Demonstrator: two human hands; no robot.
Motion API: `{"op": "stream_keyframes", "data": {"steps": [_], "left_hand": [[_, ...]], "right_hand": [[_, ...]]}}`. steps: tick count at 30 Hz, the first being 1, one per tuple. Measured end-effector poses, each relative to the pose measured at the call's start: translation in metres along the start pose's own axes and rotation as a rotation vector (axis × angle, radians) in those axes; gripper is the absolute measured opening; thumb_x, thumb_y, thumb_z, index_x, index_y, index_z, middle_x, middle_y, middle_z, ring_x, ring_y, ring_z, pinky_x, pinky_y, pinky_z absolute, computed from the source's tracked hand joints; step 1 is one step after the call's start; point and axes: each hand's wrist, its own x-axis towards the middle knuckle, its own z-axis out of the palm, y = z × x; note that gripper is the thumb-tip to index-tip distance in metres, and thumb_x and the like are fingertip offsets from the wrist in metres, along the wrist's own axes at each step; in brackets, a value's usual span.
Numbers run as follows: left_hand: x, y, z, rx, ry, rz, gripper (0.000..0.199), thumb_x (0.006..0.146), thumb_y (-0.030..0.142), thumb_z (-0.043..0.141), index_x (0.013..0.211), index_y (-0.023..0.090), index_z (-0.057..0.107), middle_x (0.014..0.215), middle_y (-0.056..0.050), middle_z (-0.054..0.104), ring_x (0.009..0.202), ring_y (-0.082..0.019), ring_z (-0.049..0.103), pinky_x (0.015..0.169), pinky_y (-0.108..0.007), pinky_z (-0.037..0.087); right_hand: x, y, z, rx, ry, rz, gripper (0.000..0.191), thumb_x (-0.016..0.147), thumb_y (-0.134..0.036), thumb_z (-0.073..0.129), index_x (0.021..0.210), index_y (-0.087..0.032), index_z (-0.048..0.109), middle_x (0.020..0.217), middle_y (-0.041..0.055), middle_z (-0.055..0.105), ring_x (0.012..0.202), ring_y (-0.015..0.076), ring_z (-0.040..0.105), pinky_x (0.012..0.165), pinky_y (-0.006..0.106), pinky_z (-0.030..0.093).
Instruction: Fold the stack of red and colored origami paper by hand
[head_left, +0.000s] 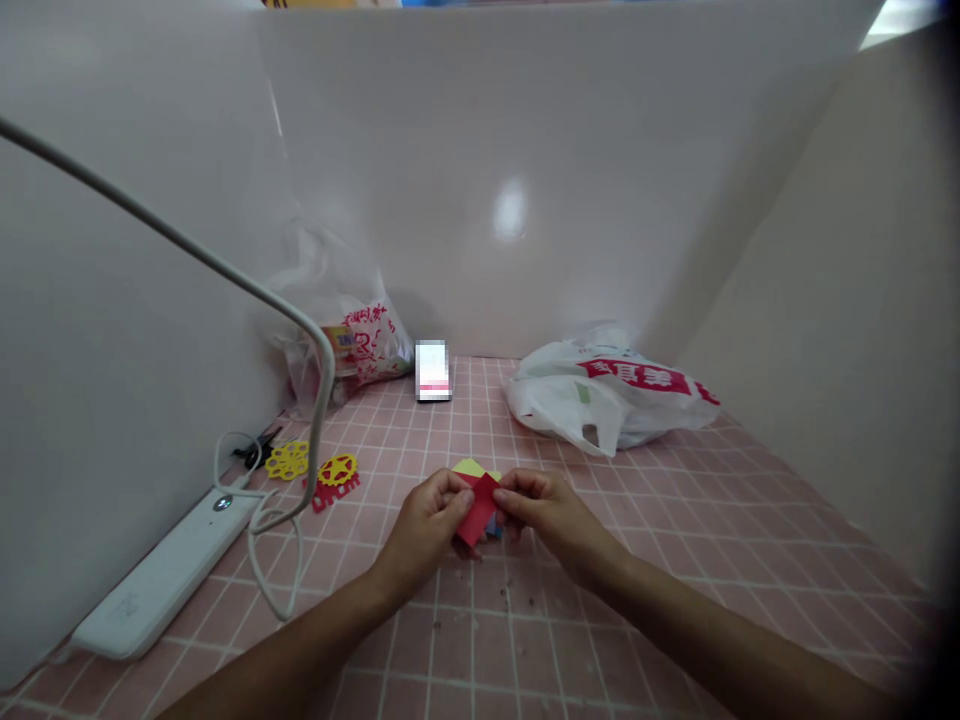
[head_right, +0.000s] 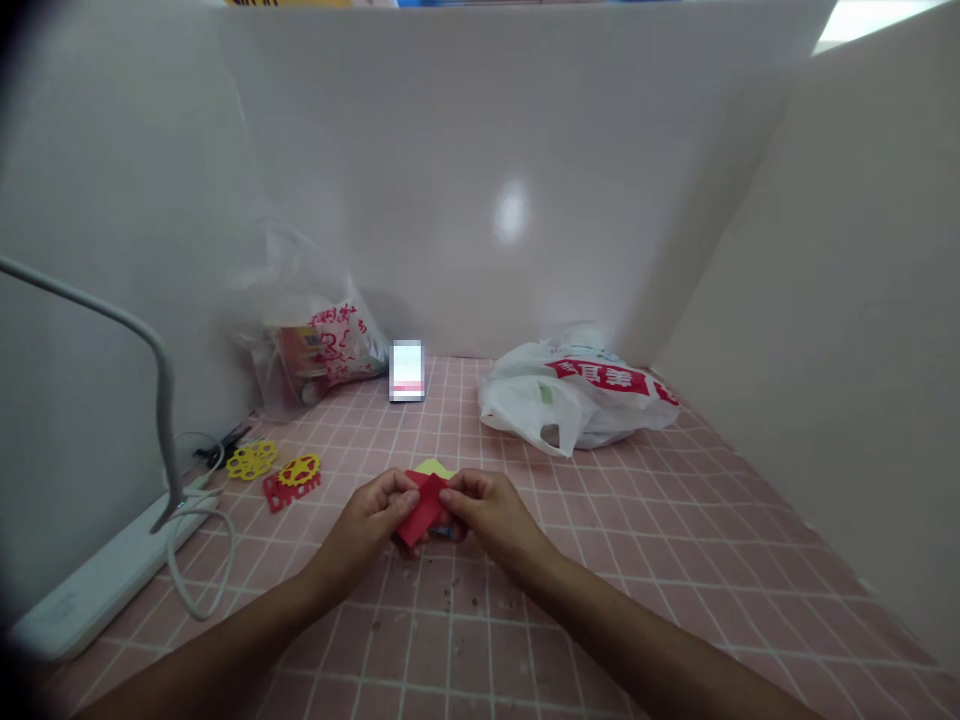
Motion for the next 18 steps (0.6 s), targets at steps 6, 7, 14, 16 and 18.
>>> {"op": "stream_keyframes", "data": {"steps": [6,7,14,16,18], "left_hand": [[0.007,0.001,-0.007,0.008,0.041,0.005,0.024,0.072,0.035,0.069,0.077,0.015,0.057,0.066,-0.001,0.063,0.059,-0.013,0.057,0.057,-0.023,0.042],[0.008,0.000,-0.008,0.009,0.044,-0.006,0.023,0.072,0.035,0.069,0.075,0.015,0.057,0.065,0.000,0.062,0.057,-0.012,0.056,0.056,-0.023,0.041],[0.011,-0.009,-0.006,-0.025,0.017,-0.055,0.023,0.070,0.031,0.071,0.080,0.015,0.058,0.067,-0.001,0.064,0.058,-0.013,0.059,0.058,-0.024,0.041],[0.011,-0.011,-0.007,-0.046,0.018,-0.058,0.021,0.071,0.029,0.071,0.081,0.016,0.059,0.067,-0.001,0.065,0.060,-0.014,0.061,0.059,-0.025,0.042],[0.011,-0.012,-0.007,-0.088,0.016,-0.052,0.019,0.072,0.028,0.071,0.083,0.016,0.060,0.066,0.000,0.065,0.062,-0.015,0.063,0.061,-0.025,0.043]], "right_hand": [[0.005,0.007,0.004,0.040,0.000,-0.100,0.023,0.077,-0.038,0.067,0.074,-0.016,0.062,0.061,-0.0012,0.062,0.052,0.0114,0.053,0.054,0.025,0.041],[0.006,0.009,0.003,0.050,-0.006,-0.122,0.020,0.076,-0.036,0.068,0.077,-0.017,0.062,0.061,-0.0016,0.062,0.054,0.0116,0.054,0.055,0.025,0.041],[0.009,0.021,-0.002,0.161,-0.061,-0.085,0.016,0.072,-0.026,0.070,0.082,-0.019,0.060,0.059,-0.0047,0.059,0.050,0.0099,0.053,0.053,0.024,0.040],[0.009,0.022,-0.003,0.195,-0.071,-0.096,0.016,0.071,-0.025,0.071,0.082,-0.019,0.061,0.062,-0.0044,0.060,0.051,0.0095,0.053,0.054,0.023,0.041],[0.009,0.023,-0.004,0.208,-0.087,-0.110,0.013,0.072,-0.024,0.071,0.081,-0.019,0.063,0.064,-0.0037,0.061,0.052,0.0095,0.054,0.055,0.024,0.042]]}}
